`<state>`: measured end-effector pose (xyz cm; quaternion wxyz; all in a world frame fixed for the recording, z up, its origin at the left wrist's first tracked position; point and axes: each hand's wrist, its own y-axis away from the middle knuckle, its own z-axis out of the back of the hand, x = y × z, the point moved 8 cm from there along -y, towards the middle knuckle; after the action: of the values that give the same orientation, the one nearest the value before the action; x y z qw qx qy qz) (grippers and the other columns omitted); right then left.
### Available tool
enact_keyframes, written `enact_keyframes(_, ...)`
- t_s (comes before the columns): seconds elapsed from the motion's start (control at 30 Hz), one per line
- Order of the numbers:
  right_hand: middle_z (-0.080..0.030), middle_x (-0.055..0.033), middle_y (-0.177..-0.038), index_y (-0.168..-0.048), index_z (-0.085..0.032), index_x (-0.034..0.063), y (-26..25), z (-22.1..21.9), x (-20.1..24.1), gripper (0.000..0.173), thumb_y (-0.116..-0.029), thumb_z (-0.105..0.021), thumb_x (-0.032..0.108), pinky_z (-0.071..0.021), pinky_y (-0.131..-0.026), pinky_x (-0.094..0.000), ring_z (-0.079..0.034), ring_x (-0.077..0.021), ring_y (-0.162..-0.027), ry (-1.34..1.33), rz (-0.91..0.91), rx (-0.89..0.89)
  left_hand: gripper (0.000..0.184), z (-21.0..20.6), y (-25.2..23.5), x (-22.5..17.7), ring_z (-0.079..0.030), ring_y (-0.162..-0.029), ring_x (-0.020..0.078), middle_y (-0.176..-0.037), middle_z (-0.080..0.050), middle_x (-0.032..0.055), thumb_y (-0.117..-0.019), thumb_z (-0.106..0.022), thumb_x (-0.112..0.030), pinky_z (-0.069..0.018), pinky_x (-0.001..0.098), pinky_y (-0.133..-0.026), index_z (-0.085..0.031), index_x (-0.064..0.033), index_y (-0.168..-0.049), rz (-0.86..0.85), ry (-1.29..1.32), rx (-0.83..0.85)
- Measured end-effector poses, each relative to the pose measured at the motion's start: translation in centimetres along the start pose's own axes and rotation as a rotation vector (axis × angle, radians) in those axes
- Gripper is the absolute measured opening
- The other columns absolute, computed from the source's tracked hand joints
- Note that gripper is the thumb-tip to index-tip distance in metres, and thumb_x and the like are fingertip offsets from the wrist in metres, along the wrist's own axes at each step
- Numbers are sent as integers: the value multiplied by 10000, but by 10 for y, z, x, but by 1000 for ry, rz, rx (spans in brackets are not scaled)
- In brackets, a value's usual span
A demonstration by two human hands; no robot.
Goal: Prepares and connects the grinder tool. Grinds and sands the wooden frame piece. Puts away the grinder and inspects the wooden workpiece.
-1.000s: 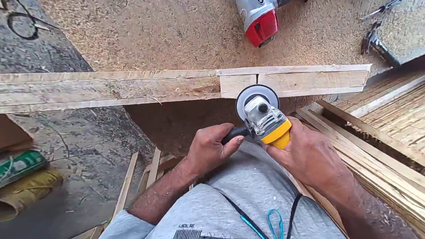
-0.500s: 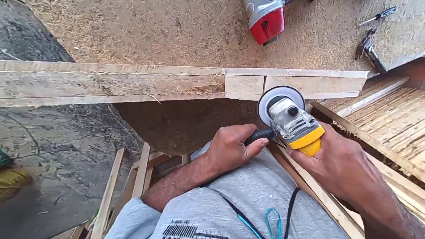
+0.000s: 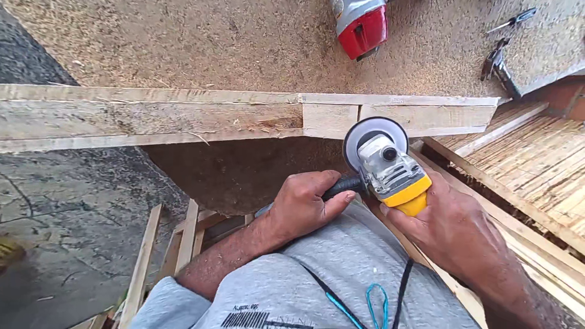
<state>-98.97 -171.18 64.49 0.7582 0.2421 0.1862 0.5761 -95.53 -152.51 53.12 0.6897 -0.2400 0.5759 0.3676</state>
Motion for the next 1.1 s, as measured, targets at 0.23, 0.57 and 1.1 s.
enact_keyframes(0.23,-696,-99,-815,-1215,-606,45,4,11,-18,736,-827,-628,669,-539,-538,-474,-699,-266,-696,25,-48,5,418,-14,-14,-11,-629,-626,115,-701,-659,32,-1024,-558,-456,-513,306,-545,-713,-80,-929,-14,22,21)
enact_keyframes(0.57,-695,-86,-815,-1207,-607,45,-4,18,-20,718,-834,-640,658,-539,-539,-461,-695,-244,-694,16,-9,18,419,-14,-18,-13,-626,-620,108,-698,-658,27,-1019,-563,-462,-515,307,-539,-719,-83,-934,12,33,12)
enact_keyframes(1.1,-702,-82,-849,-1208,-611,52,-36,27,-1,703,-845,-631,654,-546,-553,-448,-701,-236,-720,42,43,31,425,11,-29,-2,-608,-619,79,-710,-660,25,-1024,-553,-460,-492,274,-532,-723,-79,-943,39,5,-48)
